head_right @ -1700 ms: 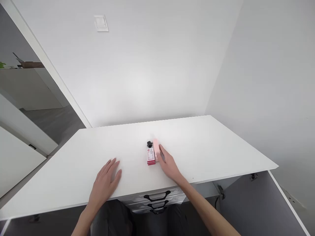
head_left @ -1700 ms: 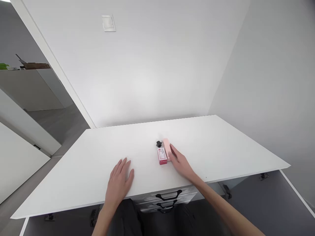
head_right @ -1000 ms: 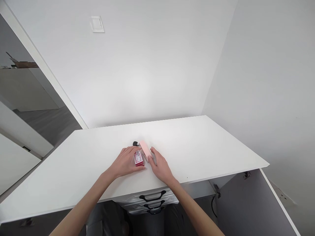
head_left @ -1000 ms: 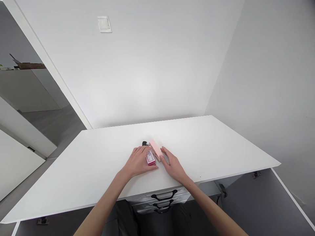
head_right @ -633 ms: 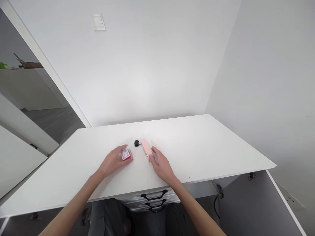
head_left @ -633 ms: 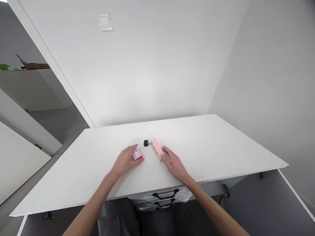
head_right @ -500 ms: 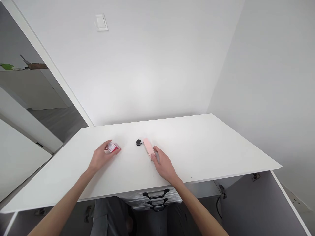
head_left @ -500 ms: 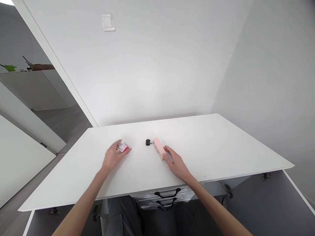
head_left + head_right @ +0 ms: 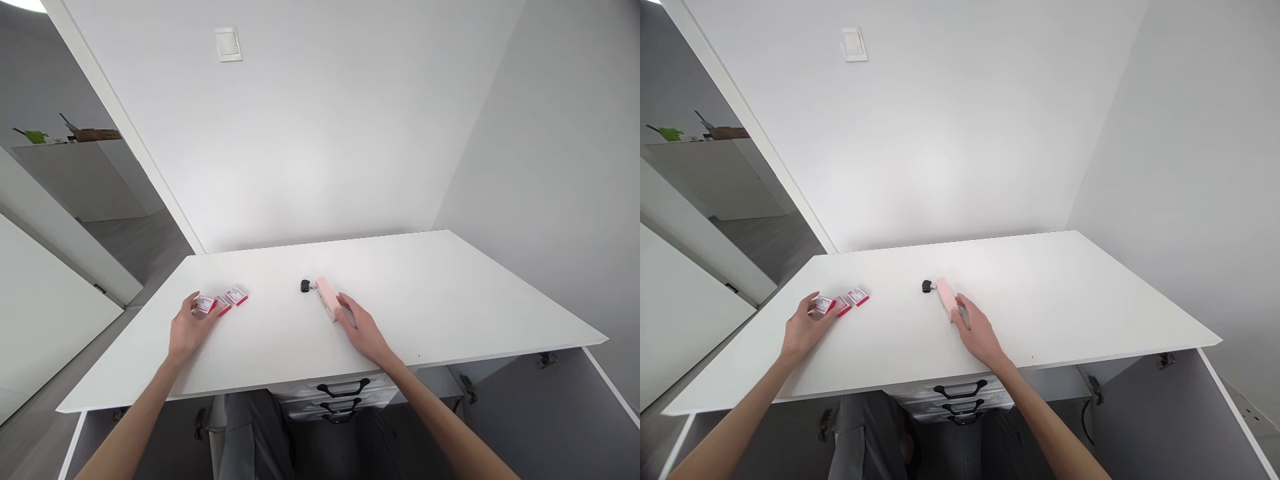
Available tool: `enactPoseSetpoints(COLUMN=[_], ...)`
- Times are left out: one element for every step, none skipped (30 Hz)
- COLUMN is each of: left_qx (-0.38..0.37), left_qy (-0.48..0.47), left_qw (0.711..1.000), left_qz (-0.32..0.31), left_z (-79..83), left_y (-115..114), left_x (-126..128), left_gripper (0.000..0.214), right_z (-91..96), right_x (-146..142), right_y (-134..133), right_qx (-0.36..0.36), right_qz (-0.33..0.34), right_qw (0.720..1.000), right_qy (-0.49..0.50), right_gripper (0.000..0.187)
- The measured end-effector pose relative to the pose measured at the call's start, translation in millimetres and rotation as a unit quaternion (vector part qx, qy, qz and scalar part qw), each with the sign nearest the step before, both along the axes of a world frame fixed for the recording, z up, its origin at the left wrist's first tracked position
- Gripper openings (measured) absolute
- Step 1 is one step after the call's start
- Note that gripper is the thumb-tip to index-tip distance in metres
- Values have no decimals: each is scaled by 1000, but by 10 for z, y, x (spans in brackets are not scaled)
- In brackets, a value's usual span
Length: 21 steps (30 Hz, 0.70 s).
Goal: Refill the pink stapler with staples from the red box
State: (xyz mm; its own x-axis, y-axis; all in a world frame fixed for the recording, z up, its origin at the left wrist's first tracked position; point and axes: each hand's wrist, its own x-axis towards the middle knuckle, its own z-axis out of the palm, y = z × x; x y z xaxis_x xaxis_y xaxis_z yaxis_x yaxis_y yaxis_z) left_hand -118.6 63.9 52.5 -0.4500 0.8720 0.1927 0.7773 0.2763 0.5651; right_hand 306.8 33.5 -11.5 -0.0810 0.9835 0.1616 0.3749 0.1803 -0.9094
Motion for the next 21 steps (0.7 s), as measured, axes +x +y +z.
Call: enactPoseSetpoints(left_qx=[2, 2, 0, -5, -13, -21, -28, -32, -35, -38, -40, -44, -49, -52, -46, -27, 6, 49, 100, 146, 177], left_qy=[-3, -3, 2, 11, 21, 32, 43, 53, 61, 66, 67, 64, 59, 57, 64, 82, 112, 147, 185, 213, 227], left_qw=[1000, 999, 998, 998, 998, 998, 998, 998, 997, 995, 994, 992, 990, 989, 987, 985, 981, 974, 962, 948, 933], left_qz=[21, 41, 55, 61, 57, 44, 22, -6, -34, -60, -82, -100, -115, -129, -141, -150, -158, -165, -174, -189, -213], left_z=[12, 20, 22, 18, 8, -7, -25, -44, -63, -81, -97, -111, -124, -136, -147, -157, -167, -177, -185, -191, -196], left_y=[-10, -18, -24, -29, -33, -38, -45, -53, -64, -77, -91, -105, -117, -126, -132, -132, -126, -115, -98, -74, -44], left_x=[-28, -63, -105, -150, -196, -238, -274, -302, -321, -331, -333, -327, -313, -289, -254, -205, -140, -57, 44, 163, 298], left_gripper=[101, 100, 99, 99, 99, 98, 97, 96, 95, 95, 97, 99, 102, 104, 105, 104, 101, 95, 89, 81, 73], right_z=[4, 7, 10, 11, 11, 11, 9, 7, 4, 2, 0, -1, -1, -1, 0, 1, 3, 5, 7, 9, 12], right_x=[0, 0, 0, 0, -1, -1, -1, -2, -3, -3, -4, -4, -5, -5, -5, -6, -6, -6, -6, -6, -6], right_y=[-2, -4, -5, -6, -6, -7, -7, -8, -7, -7, -7, -7, -7, -7, -9, -10, -13, -16, -18, -20, -22], right_qx=[1, 2, 3, 2, 1, -1, -3, -4, -3, -2, -2, -1, -1, -1, -1, 0, 1, 2, 3, 4, 4], right_qz=[0, 1, 2, 3, 3, 2, 0, -1, -1, -1, 0, 1, 2, 2, 2, 2, 1, 1, 0, 1, 2], right_qw=[1000, 1000, 1000, 1000, 1000, 1000, 1000, 1000, 1000, 1000, 1000, 1000, 1000, 1000, 1000, 1000, 1000, 1000, 1000, 1000, 1000], right_qy=[0, -2, -4, -6, -8, -8, -8, -7, -6, -5, -6, -7, -10, -13, -16, -19, -21, -22, -24, -26, -28], right_gripper=[60, 60, 60, 60, 60, 60, 60, 60, 60, 60, 59, 59, 60, 60, 60, 59, 59, 58, 57, 57, 57])
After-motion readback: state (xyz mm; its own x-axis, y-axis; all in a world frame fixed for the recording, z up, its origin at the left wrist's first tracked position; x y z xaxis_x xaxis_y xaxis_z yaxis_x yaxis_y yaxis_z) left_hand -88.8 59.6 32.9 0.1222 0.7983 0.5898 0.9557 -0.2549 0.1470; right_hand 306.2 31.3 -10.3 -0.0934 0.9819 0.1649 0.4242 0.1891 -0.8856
